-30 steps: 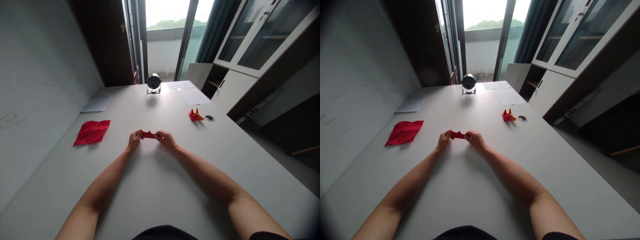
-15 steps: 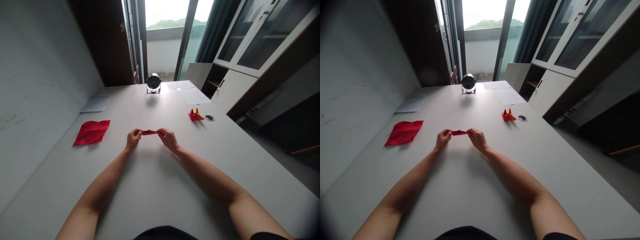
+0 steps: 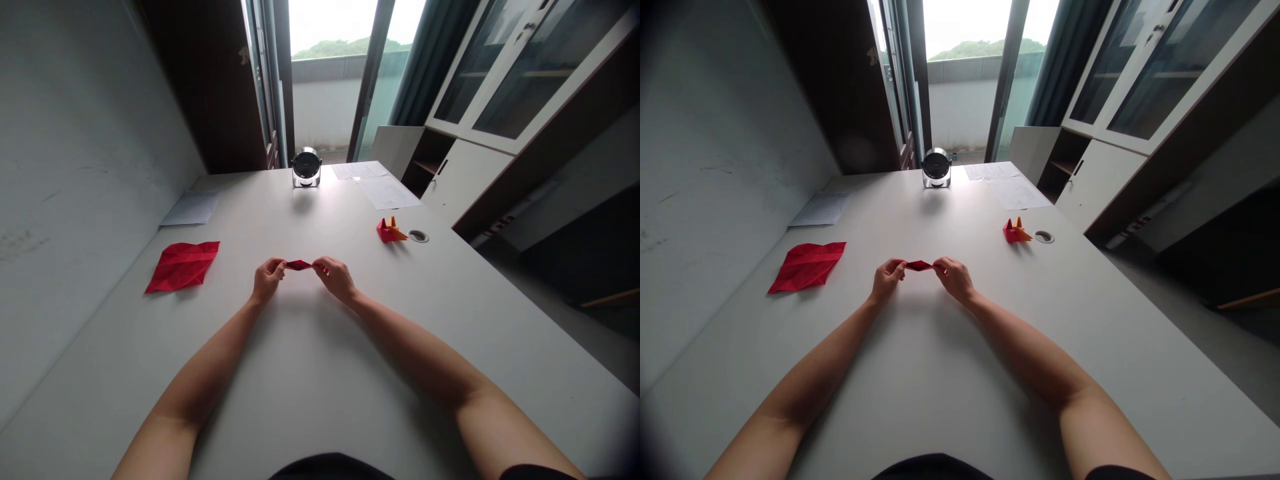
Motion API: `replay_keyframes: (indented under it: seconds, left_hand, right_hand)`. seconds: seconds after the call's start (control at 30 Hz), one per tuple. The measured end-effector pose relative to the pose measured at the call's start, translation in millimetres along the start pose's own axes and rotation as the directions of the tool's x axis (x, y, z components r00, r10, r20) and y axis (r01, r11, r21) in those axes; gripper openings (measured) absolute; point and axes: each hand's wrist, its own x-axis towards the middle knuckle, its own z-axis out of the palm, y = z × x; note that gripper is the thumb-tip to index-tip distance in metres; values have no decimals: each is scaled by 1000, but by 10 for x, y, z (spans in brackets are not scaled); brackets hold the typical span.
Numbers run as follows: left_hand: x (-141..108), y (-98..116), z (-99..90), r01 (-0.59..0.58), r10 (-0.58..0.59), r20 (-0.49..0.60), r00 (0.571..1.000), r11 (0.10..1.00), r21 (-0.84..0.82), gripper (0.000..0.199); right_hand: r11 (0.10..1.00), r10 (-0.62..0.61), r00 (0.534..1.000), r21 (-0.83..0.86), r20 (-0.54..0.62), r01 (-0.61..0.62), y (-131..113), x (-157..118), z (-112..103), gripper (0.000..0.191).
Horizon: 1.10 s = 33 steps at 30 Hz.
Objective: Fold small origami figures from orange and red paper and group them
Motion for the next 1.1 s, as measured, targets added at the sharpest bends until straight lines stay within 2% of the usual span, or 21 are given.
replay_keyframes:
  seconds: [0.2,0.27,0.33,0.5,0.63,0.73,0.83,1.1]
  left_hand:
    - [26,0,-5,5,-4,-45,999,1000,8,30]
    - [42,-23,-14,10,-9,-37,999,1000,11,30]
    - [55,-52,-20,15,-14,-20,1000,1000,15,29]
    - [61,-105,-24,9,-10,26,1000,999,33,28]
    - [56,-110,-22,4,-6,39,999,999,47,28]
    - [53,-103,-21,13,-15,41,999,999,50,28]
    - [48,-93,-22,19,-21,38,999,998,56,27]
    - [42,-86,-20,14,-18,55,998,998,61,27]
  right_hand:
    - [994,76,996,-77,51,-72,199,100,-157,13]
    - [984,147,989,-101,10,-145,330,166,-280,13]
    - [962,240,967,-109,-82,-248,496,227,-428,13]
    - [869,405,852,-149,-332,-472,989,265,-788,14]
    - [754,516,720,-153,-464,-639,1317,199,-969,15]
    - [669,581,634,-144,-511,-729,1464,151,-1037,15]
    - [626,612,591,-136,-526,-768,1550,124,-1072,14]
    - [589,584,536,-136,-610,-797,1737,82,-1169,13]
